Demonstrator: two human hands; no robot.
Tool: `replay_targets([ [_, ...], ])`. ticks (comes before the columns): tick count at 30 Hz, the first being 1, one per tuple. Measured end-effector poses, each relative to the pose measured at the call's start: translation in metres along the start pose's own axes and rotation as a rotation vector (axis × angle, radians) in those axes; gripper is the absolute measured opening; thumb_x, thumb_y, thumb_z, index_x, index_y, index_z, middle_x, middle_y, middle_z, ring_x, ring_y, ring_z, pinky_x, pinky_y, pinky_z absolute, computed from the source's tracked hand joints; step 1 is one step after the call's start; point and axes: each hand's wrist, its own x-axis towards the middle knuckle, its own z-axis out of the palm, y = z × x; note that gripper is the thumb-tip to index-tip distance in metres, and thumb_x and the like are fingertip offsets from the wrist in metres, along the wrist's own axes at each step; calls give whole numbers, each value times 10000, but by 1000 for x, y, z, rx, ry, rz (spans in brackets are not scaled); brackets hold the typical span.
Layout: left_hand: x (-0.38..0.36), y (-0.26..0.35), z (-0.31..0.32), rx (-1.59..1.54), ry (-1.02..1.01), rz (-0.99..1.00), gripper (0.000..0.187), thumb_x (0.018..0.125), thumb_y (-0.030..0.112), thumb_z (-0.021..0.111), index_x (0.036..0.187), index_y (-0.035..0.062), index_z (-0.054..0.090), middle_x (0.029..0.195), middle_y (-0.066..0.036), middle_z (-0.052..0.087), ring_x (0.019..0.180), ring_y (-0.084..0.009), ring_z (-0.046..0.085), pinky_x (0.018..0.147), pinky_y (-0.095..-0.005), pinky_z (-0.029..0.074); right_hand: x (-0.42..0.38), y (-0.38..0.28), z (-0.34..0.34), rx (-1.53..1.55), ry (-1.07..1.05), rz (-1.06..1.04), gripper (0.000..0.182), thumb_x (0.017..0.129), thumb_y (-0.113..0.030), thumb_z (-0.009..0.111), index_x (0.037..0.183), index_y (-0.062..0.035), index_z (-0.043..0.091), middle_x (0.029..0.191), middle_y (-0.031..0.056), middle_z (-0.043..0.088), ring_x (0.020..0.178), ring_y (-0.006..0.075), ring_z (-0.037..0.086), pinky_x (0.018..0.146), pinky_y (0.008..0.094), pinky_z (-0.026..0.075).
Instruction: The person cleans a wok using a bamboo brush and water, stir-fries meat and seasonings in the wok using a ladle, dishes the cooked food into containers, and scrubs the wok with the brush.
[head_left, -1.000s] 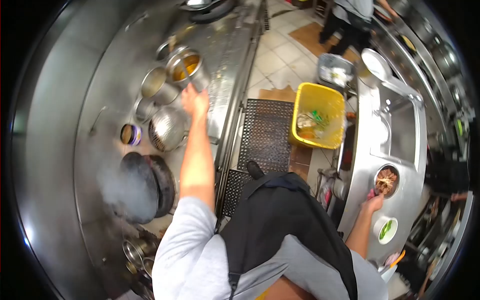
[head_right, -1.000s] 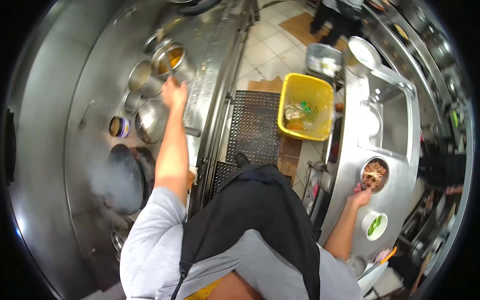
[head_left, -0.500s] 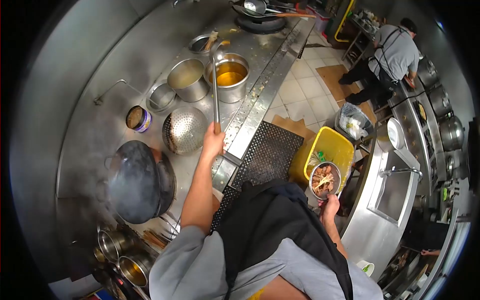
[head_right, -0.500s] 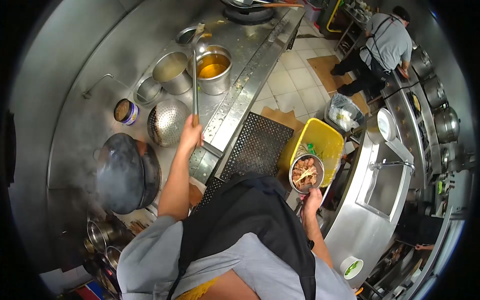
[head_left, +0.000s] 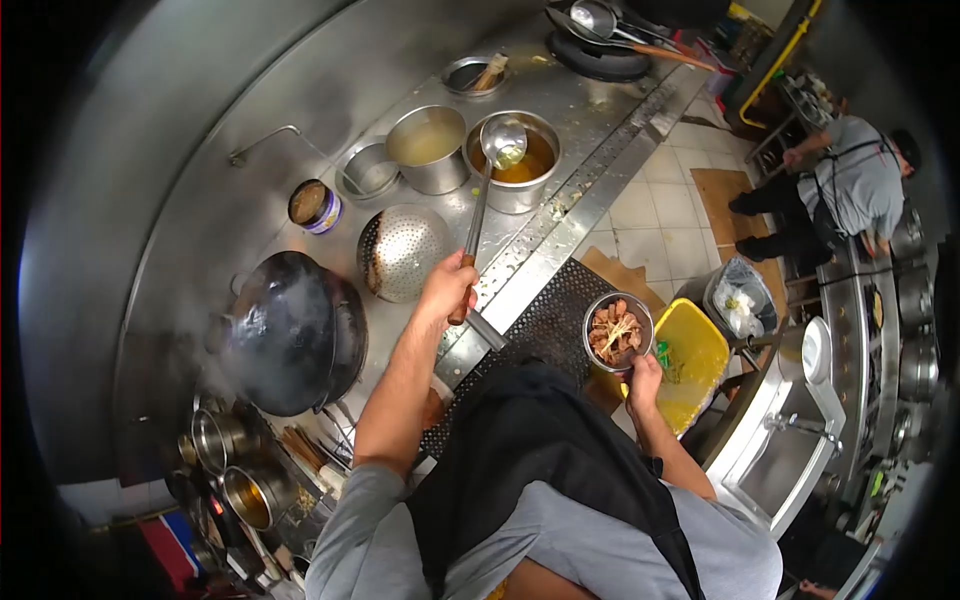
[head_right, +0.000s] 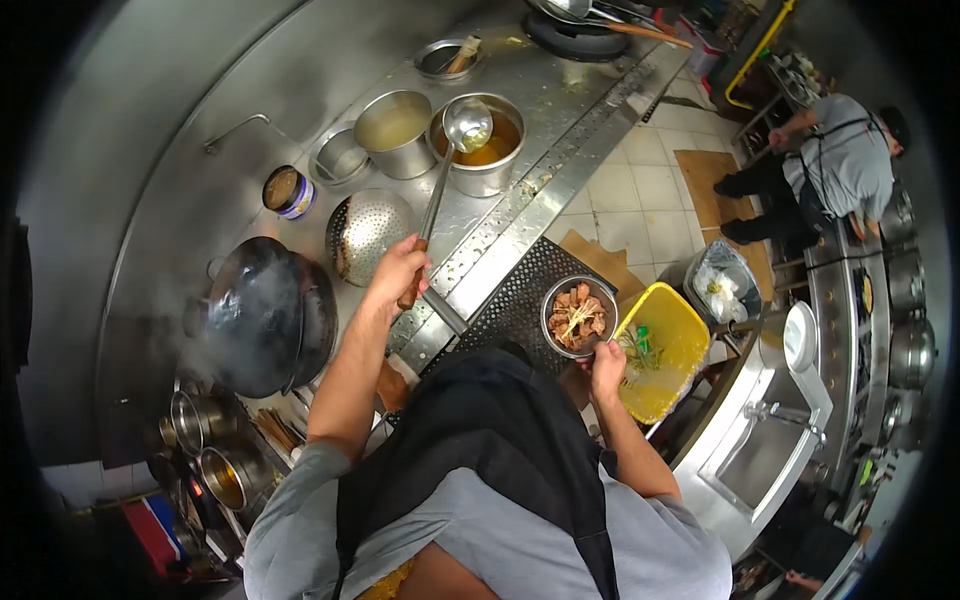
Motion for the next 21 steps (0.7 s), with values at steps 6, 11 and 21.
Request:
replay_targets([
  [6, -17, 2, 22, -188, 46, 42, 379, 863, 45, 520, 1242, 41, 502, 723, -5, 545, 444, -102, 493, 366, -258, 378, 38, -17, 17, -61, -161, -47, 127, 897, -97, 473, 823, -38, 557, 647, 64, 610, 492, 145, 573, 462, 259, 441],
  [11, -34, 6, 30, -265, 115, 89, 309, 869, 41, 534, 1177, 34, 505, 744, -11, 552, 439, -105, 485, 358, -259, 371, 64, -24, 36, -135, -283, -50, 151, 890, -86, 460, 846, -21, 589, 654, 63, 619, 487, 140, 562, 468, 266, 442],
  [21, -145, -19, -23, -1053, -122, 133, 219, 925, 56, 507, 1139, 70, 464, 825, -79, 545, 442, -140, 470, 366, -269, 393, 54, -14, 75, -241, -496, -62, 119, 872, -108, 485, 848, -52, 587, 667, 65, 634, 488, 149, 583, 443, 266, 438],
])
